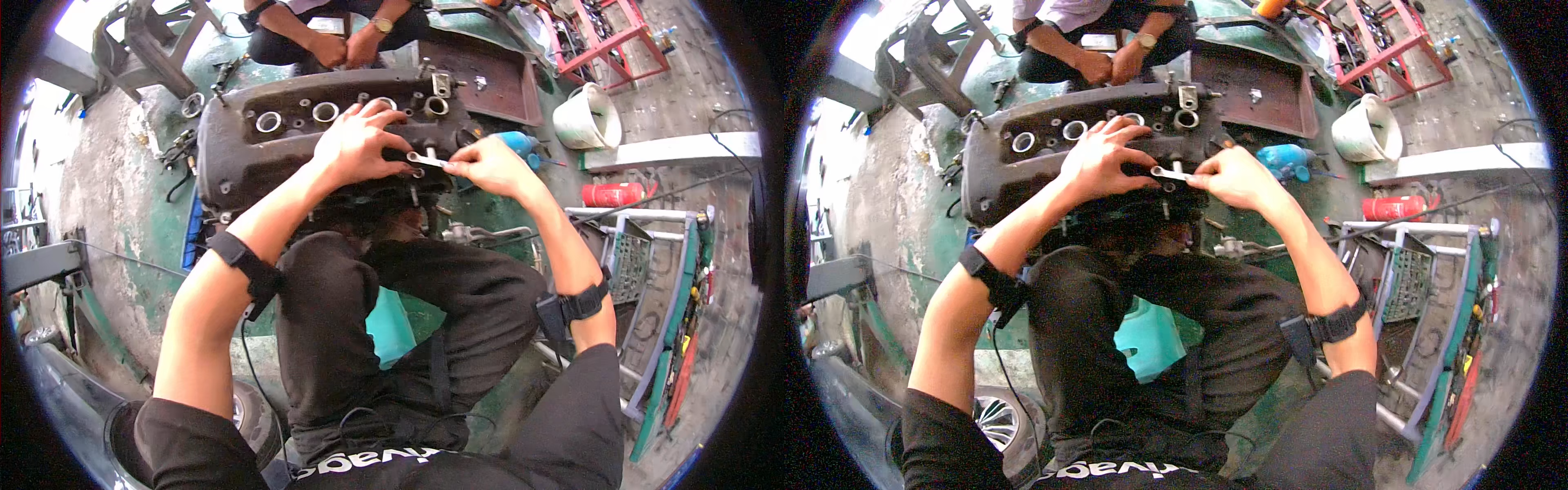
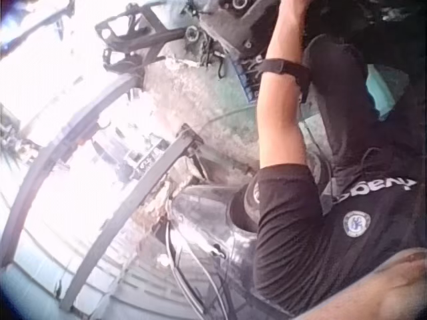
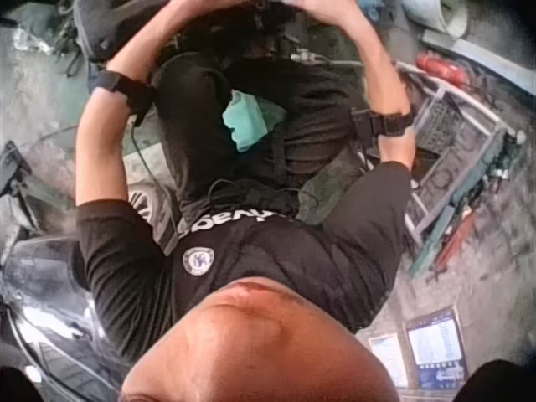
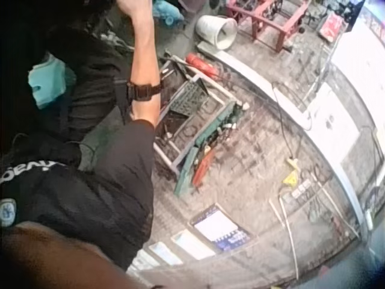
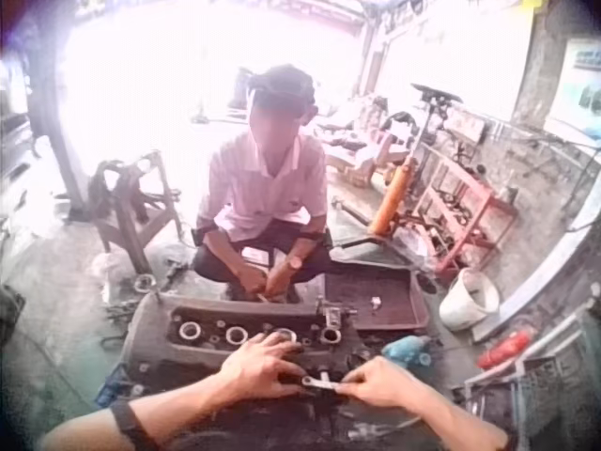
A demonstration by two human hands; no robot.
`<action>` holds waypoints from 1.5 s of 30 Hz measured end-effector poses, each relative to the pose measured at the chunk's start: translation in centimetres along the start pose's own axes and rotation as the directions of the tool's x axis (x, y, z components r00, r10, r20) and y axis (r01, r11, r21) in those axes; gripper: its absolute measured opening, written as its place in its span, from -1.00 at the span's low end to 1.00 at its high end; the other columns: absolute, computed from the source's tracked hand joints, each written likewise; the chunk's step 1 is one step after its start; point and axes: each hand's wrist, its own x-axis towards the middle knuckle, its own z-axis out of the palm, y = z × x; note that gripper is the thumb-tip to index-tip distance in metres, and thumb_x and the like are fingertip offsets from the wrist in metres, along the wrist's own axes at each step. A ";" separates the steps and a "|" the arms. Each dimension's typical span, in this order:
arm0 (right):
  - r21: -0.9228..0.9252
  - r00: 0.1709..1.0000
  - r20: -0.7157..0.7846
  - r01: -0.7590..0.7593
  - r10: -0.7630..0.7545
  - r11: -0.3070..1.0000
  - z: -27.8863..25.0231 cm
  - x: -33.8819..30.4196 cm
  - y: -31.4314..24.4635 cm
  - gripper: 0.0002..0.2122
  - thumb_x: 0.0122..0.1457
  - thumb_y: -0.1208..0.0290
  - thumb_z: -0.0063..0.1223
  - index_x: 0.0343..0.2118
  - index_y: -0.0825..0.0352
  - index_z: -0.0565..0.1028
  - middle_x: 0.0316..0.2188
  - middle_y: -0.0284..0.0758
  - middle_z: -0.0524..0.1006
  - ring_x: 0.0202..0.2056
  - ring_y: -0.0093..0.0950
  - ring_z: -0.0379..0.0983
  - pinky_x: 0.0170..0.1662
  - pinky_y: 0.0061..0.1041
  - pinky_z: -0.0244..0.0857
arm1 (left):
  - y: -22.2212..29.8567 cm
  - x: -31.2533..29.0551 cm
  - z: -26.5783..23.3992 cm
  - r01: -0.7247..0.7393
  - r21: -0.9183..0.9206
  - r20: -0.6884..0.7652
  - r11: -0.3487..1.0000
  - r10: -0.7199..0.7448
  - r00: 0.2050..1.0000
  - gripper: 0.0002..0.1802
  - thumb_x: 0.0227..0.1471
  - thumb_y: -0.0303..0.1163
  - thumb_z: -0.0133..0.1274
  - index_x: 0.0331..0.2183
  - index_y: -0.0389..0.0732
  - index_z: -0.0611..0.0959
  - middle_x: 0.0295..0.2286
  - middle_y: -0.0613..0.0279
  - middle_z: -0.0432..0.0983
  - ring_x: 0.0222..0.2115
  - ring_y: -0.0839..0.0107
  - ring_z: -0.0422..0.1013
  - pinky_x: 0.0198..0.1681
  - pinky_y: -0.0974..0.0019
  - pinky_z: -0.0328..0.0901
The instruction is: The person uses a wrench to tighten bolts on a car engine block while seated on a stool. Another person is present nearby, occasionally handling parts. The camera wearer repeatedly positions the wrench and turns it to secure fasteners on the engine.
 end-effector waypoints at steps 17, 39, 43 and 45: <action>0.947 0.961 0.072 0.018 0.265 -0.320 15.4 1.9 -7.0 -0.74 0.31 0.12 -0.14 -0.30 0.23 0.38 -0.51 -0.49 0.34 -0.54 -0.63 0.21 -0.56 -0.62 0.10 | -3.9 -0.8 5.4 -0.148 0.059 -0.249 0.987 0.158 0.956 -0.60 -0.46 0.02 0.23 -0.37 0.35 0.73 -0.17 0.26 0.45 -0.10 0.26 0.28 -0.08 0.11 0.18; 0.992 0.984 0.125 -0.122 0.124 -0.033 11.2 -3.1 -6.6 -0.75 0.24 0.25 -0.05 -0.24 0.35 0.50 -0.49 -0.28 0.55 -0.51 -0.45 0.53 -0.50 -0.44 0.45 | -0.7 0.9 4.1 -0.348 0.587 0.134 0.731 0.336 0.932 -0.67 -0.04 -0.28 0.03 -0.19 -0.17 0.55 0.00 0.01 0.36 0.06 0.06 0.24 0.09 -0.10 0.12; 0.440 0.840 -0.521 0.109 0.154 0.891 7.6 -9.3 0.7 -0.63 0.14 0.08 0.07 -0.38 0.38 0.58 -0.48 -0.25 0.61 -0.44 -0.41 0.56 -0.32 -0.36 0.43 | -1.7 1.0 5.0 -0.300 0.298 0.087 0.906 0.287 0.954 -0.78 -0.08 -0.34 0.07 -0.33 -0.22 0.54 -0.04 -0.07 0.36 0.02 -0.01 0.26 0.02 -0.06 0.19; 0.282 0.520 -0.809 -0.067 0.274 0.957 5.4 -12.4 7.4 -0.68 0.13 0.15 0.05 -0.26 0.34 0.56 -0.37 -0.18 0.60 -0.36 -0.32 0.55 -0.29 -0.31 0.43 | -1.9 1.3 4.9 -0.314 0.259 0.080 0.914 0.303 0.950 -0.78 -0.12 -0.36 0.11 -0.35 -0.22 0.55 -0.06 -0.09 0.36 -0.02 -0.05 0.27 -0.01 -0.03 0.22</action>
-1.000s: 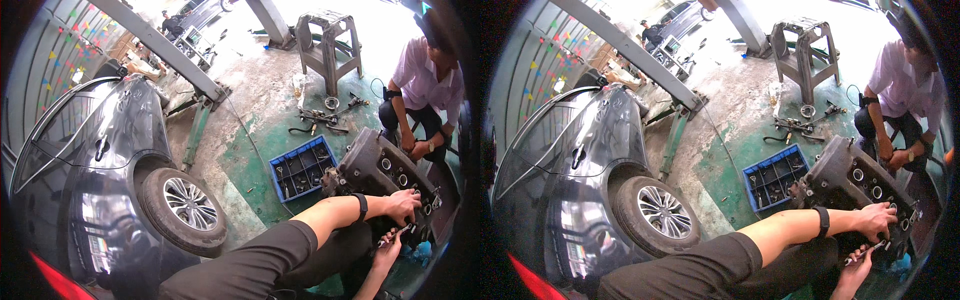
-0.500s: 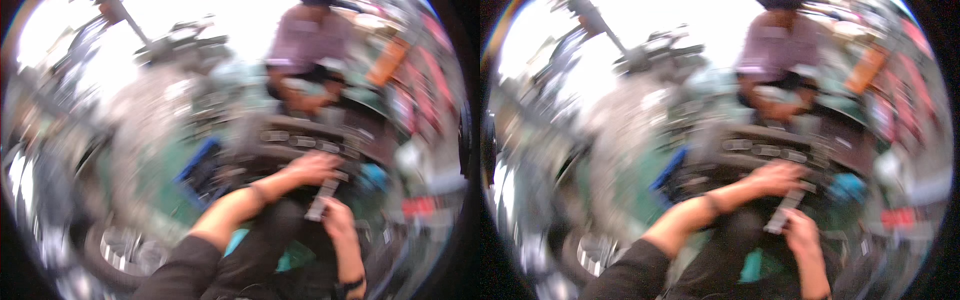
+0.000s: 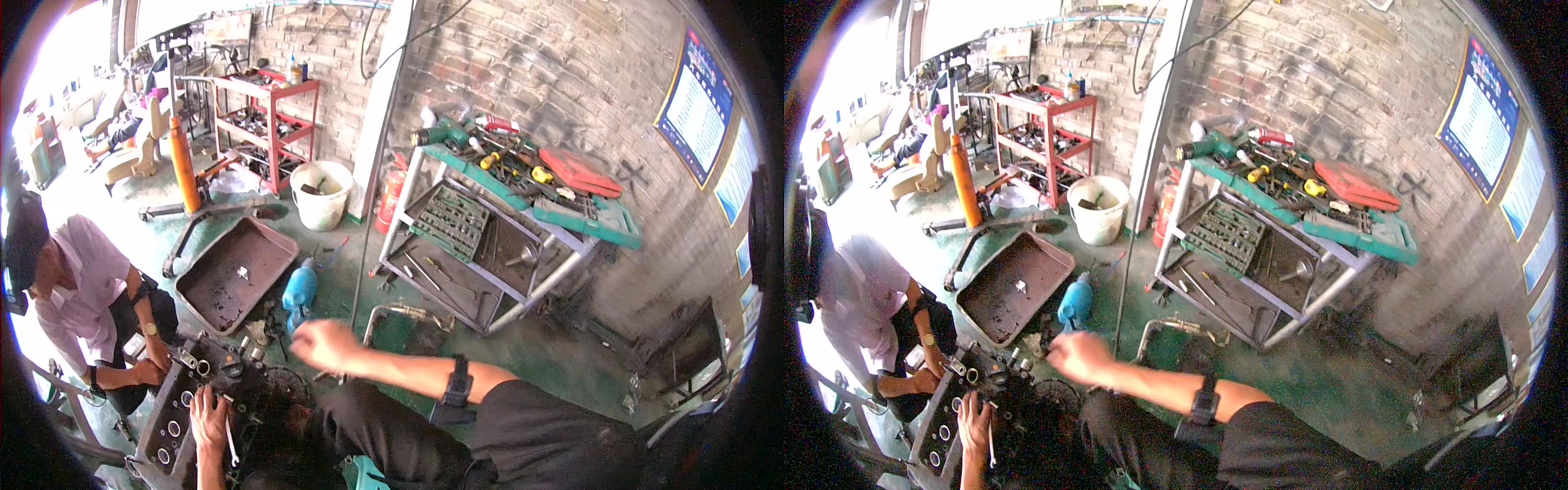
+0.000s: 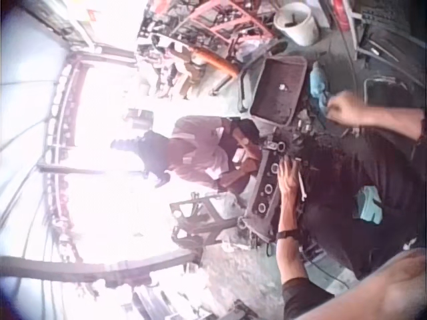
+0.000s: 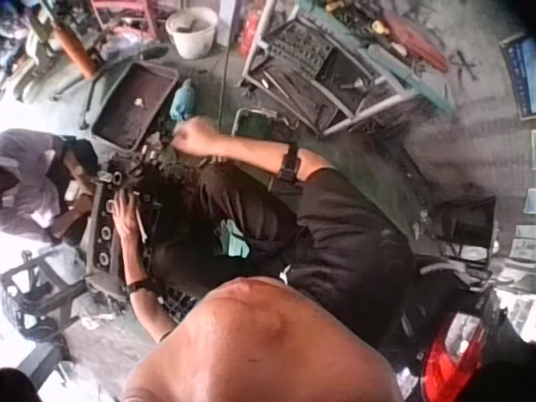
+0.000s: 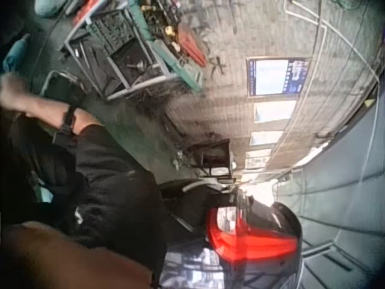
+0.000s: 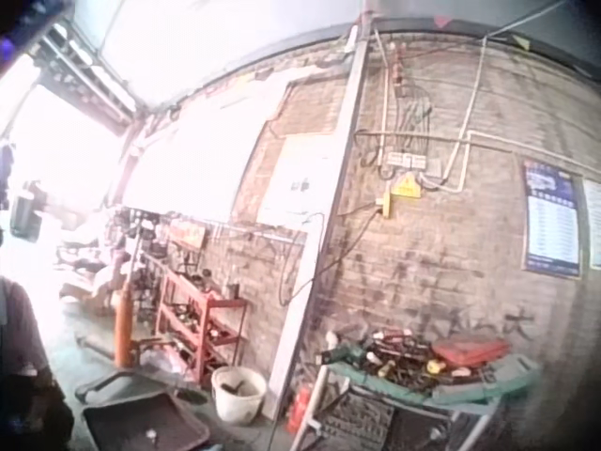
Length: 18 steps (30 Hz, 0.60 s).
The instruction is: The person uses a wrench to tighten bolts on a car engine block while seated on a stool. Another person is present nearby, occasionally handling parts. The camera wearer repeatedly positions the wrench and turns it to secure fasteners on the engine.
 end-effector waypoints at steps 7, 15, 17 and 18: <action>-0.803 0.838 0.536 0.542 -0.098 0.249 -3.1 0.4 18.9 -0.84 0.00 0.30 0.00 -0.46 0.26 0.54 -0.40 -0.29 0.54 -0.13 -0.29 0.43 0.05 -0.20 0.19 | -0.2 -0.1 0.1 -0.004 -0.024 -0.080 1.000 0.002 0.997 -0.75 -0.22 -0.33 0.20 -0.40 -0.18 0.58 -0.10 -0.02 0.37 -0.05 -0.01 0.29 -0.05 -0.02 0.27; -0.585 0.717 0.674 0.664 -0.176 0.465 -6.9 -3.3 16.6 -0.85 -0.13 0.31 0.10 -0.69 0.24 0.57 -0.67 -0.29 0.56 -0.57 -0.33 0.54 -0.53 -0.34 0.36 | 0.0 -0.1 -0.2 0.037 -0.044 -0.037 0.998 -0.039 0.999 -0.77 -0.16 -0.32 0.16 -0.36 -0.16 0.59 -0.10 -0.03 0.38 -0.06 -0.02 0.29 -0.03 0.00 0.26; -0.623 0.712 0.690 0.676 -0.129 0.393 -9.1 -2.7 15.3 -0.82 -0.11 0.26 0.10 -0.68 0.22 0.58 -0.66 -0.30 0.57 -0.55 -0.34 0.55 -0.52 -0.34 0.36 | 0.4 0.1 -0.2 0.043 -0.036 -0.046 0.998 -0.045 0.998 -0.78 -0.16 -0.33 0.15 -0.37 -0.16 0.59 -0.11 -0.03 0.38 -0.06 -0.02 0.30 -0.03 0.00 0.26; -0.624 0.711 0.690 0.680 -0.137 0.385 -9.9 -2.4 14.9 -0.81 -0.09 0.24 0.10 -0.67 0.22 0.59 -0.65 -0.31 0.57 -0.54 -0.35 0.55 -0.52 -0.35 0.36 | 0.4 0.2 -0.2 0.053 -0.010 -0.012 0.999 -0.053 0.999 -0.78 -0.17 -0.33 0.15 -0.37 -0.16 0.59 -0.11 -0.03 0.38 -0.06 -0.02 0.30 -0.04 -0.01 0.26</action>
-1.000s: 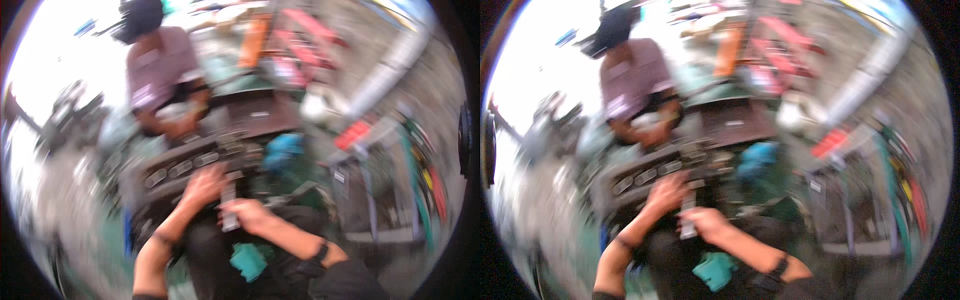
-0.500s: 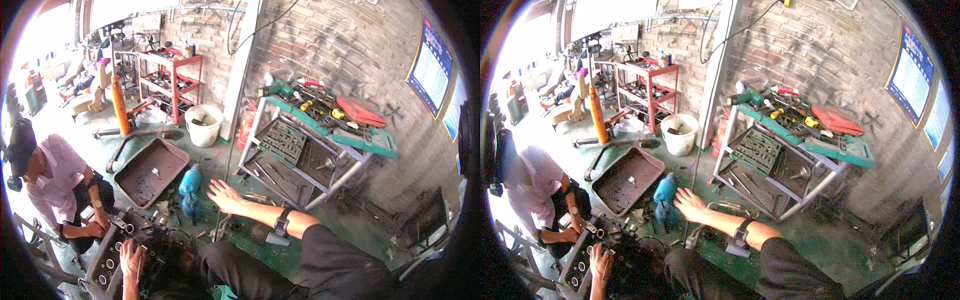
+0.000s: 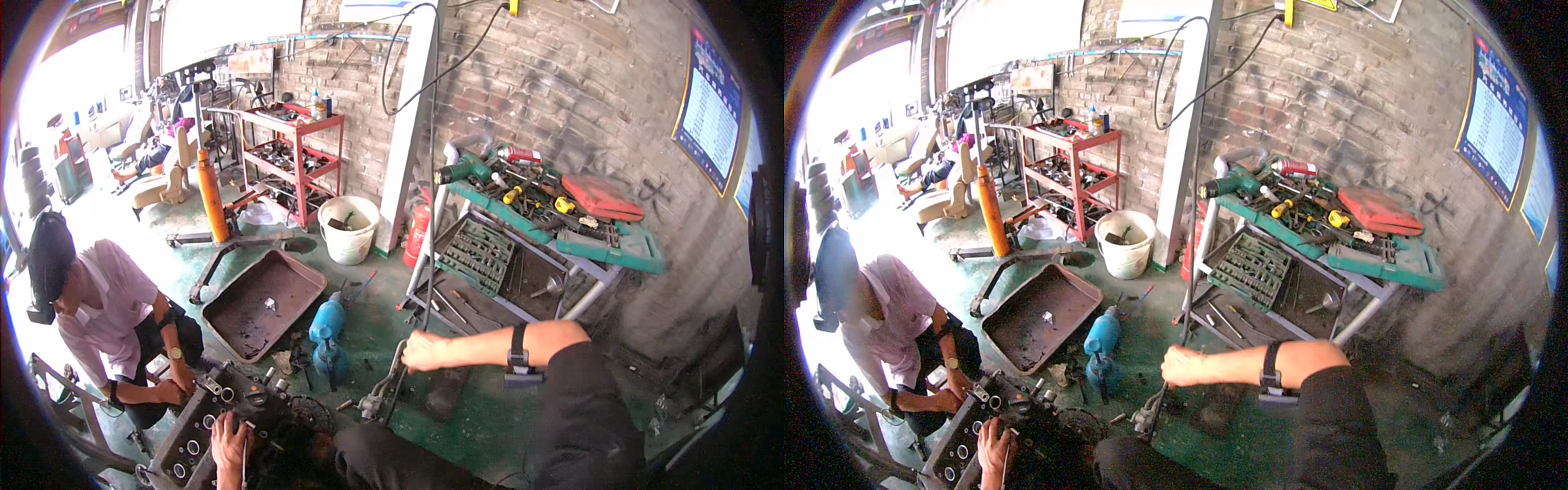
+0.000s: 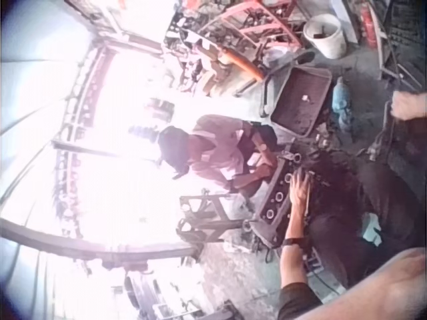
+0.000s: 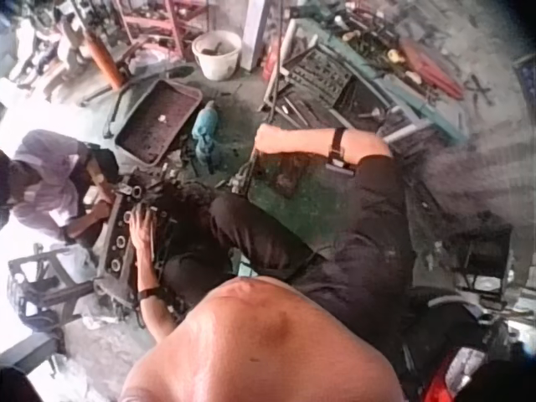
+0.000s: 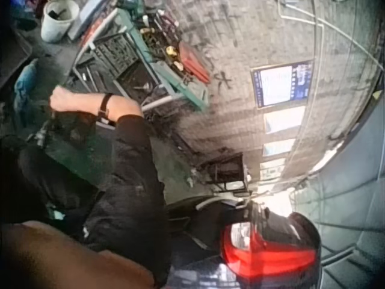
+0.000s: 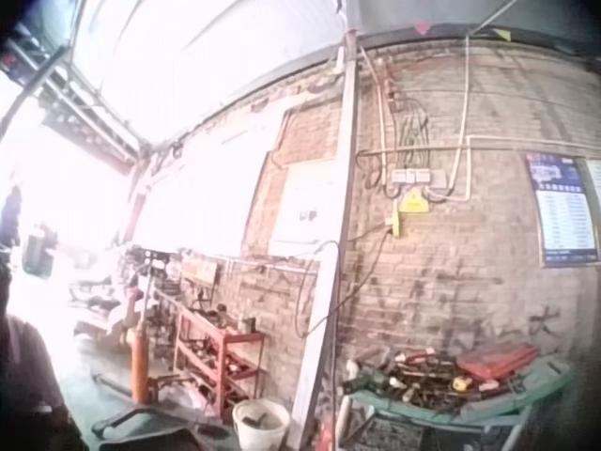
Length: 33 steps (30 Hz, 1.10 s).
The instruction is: The person uses a wrench to tighten bolts on a car engine block while seated on a stool. Another person is present nearby, occasionally handling parts. The camera wearer repeatedly positions the wrench and turns it to secure fasteners on the engine.
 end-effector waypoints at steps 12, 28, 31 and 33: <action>0.301 0.365 -0.397 -0.815 0.842 0.495 -10.8 -3.8 26.7 -0.84 0.00 0.54 -0.07 -0.38 0.40 0.54 -0.10 -0.08 0.46 -0.05 -0.13 0.38 0.05 -0.22 0.23 | 0.3 0.1 -0.7 -0.013 -0.051 -0.022 0.999 0.012 1.000 -0.76 -0.20 -0.39 0.14 -0.36 -0.19 0.58 -0.12 -0.10 0.38 -0.08 -0.06 0.30 -0.11 -0.01 0.32; 0.738 0.044 -0.652 -0.192 0.757 0.647 -23.3 4.1 32.2 -0.81 0.13 0.36 0.04 -0.33 0.41 0.54 -0.68 -0.37 0.43 -0.62 -0.57 0.30 -0.51 -0.45 0.18 | 0.5 0.5 -1.9 -0.070 -0.040 -0.024 0.997 0.069 0.997 -0.63 -0.08 -0.33 0.13 -0.15 -0.13 0.58 -0.05 0.00 0.38 -0.06 -0.02 0.31 -0.04 0.03 0.31; 0.804 -0.207 -0.574 0.042 0.792 0.594 -23.5 4.3 31.8 -0.77 0.11 0.42 0.00 -0.21 0.37 0.56 -0.60 -0.33 0.55 -0.60 -0.53 0.39 -0.47 -0.48 0.26 | 0.5 0.4 -2.0 -0.052 -0.006 0.039 0.999 0.052 0.998 -0.62 -0.09 -0.33 0.14 -0.15 -0.16 0.57 -0.06 -0.01 0.39 -0.05 0.00 0.31 -0.02 0.05 0.31; 0.965 -0.112 -0.256 0.022 0.960 0.260 -23.1 3.2 31.2 -0.68 0.09 0.45 -0.02 -0.09 0.41 0.51 -0.47 -0.17 0.61 -0.50 -0.53 0.48 -0.40 -0.46 0.34 | 0.7 0.2 -1.8 -0.053 -0.014 0.030 0.999 0.053 0.998 -0.62 -0.09 -0.32 0.14 -0.15 -0.15 0.57 -0.06 0.00 0.39 -0.05 0.01 0.31 -0.01 0.06 0.30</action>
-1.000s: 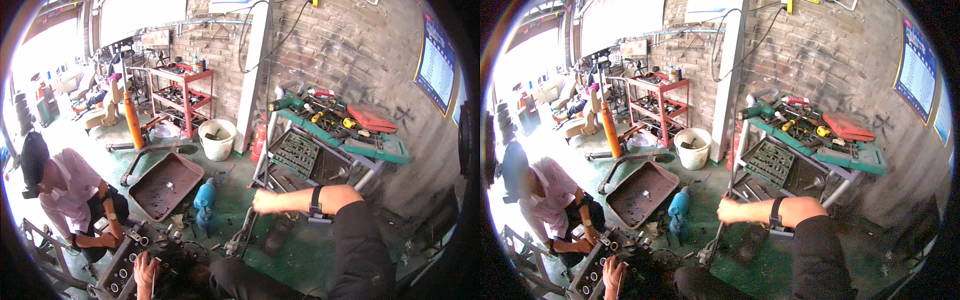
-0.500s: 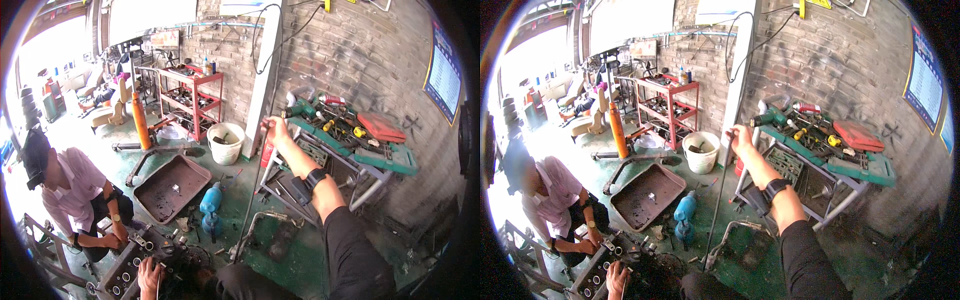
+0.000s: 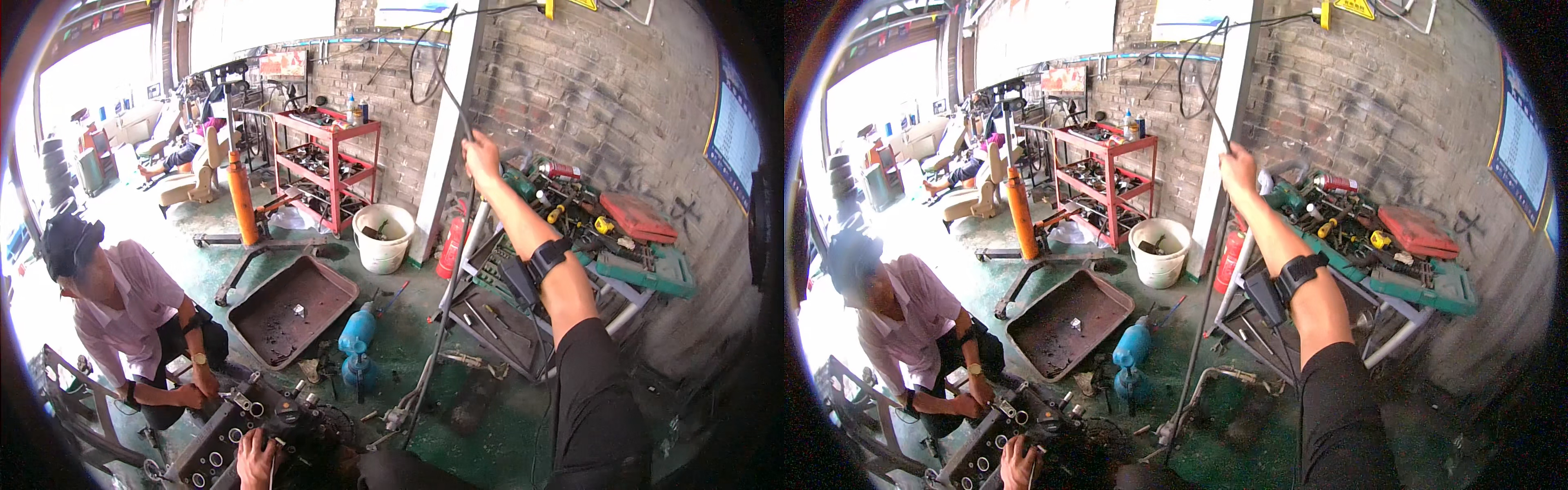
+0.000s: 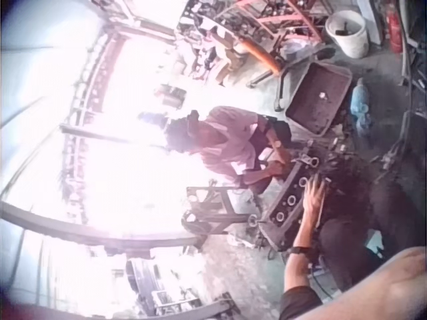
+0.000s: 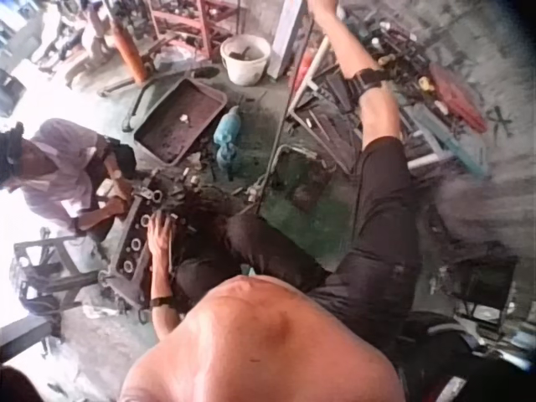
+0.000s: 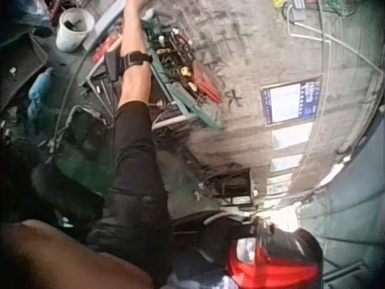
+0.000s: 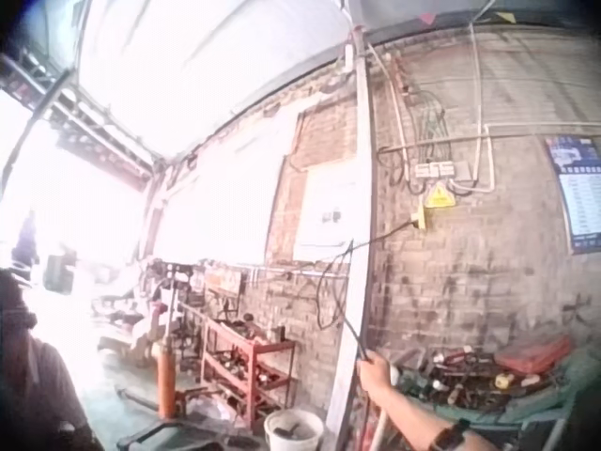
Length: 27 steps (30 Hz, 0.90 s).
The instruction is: The person uses a wrench to tighten bolts on a car engine block while seated on a stool. Another person is present nearby, occasionally handling parts. The camera wearer repeatedly positions the wrench and turns it to secure fasteners on the engine.
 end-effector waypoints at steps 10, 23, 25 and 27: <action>0.222 0.696 0.519 -0.670 0.495 0.708 -5.7 -20.9 1.2 -0.77 0.19 0.26 0.03 -0.46 0.26 0.29 -0.73 -0.46 0.19 -0.77 -0.54 0.15 -0.68 -0.42 0.14 | 0.5 0.7 0.0 0.039 -0.013 -0.063 0.999 -0.040 0.997 -0.71 -0.16 -0.37 0.17 -0.29 -0.17 0.58 -0.07 0.01 0.36 -0.05 0.01 0.30 -0.06 0.06 0.30; -0.671 -0.373 0.246 -0.732 0.895 -0.121 -25.9 -64.9 17.6 -0.78 -0.01 0.35 0.26 -0.46 0.44 0.55 -0.52 -0.26 0.50 -0.53 -0.45 0.41 -0.37 -0.37 0.36 | 0.4 1.4 -0.1 0.034 -0.085 0.029 0.996 -0.032 0.999 -0.67 -0.09 -0.29 0.17 -0.23 -0.18 0.59 -0.01 0.04 0.35 0.03 0.05 0.27 0.03 0.06 0.28; -0.584 -0.321 0.294 -0.806 0.900 -0.097 -21.7 -65.2 19.9 -0.78 0.00 0.35 0.24 -0.45 0.44 0.55 -0.51 -0.27 0.50 -0.51 -0.45 0.41 -0.35 -0.37 0.36 | 0.7 1.8 0.6 0.349 -0.213 0.226 0.913 -0.301 0.926 -0.60 -0.09 -0.23 0.18 -0.12 0.09 0.57 0.08 0.13 0.31 0.06 0.08 0.28 0.10 0.11 0.24; -0.558 -0.194 0.376 -0.828 0.906 0.054 -17.8 -64.4 21.7 -0.79 0.02 0.36 0.22 -0.43 0.44 0.55 -0.50 -0.27 0.51 -0.50 -0.46 0.41 -0.34 -0.38 0.36 | 0.9 1.0 0.5 0.346 -0.250 0.259 0.904 -0.282 0.924 -0.57 -0.02 -0.16 0.11 -0.07 -0.04 0.53 0.07 0.08 0.30 0.08 0.06 0.24 0.10 0.09 0.21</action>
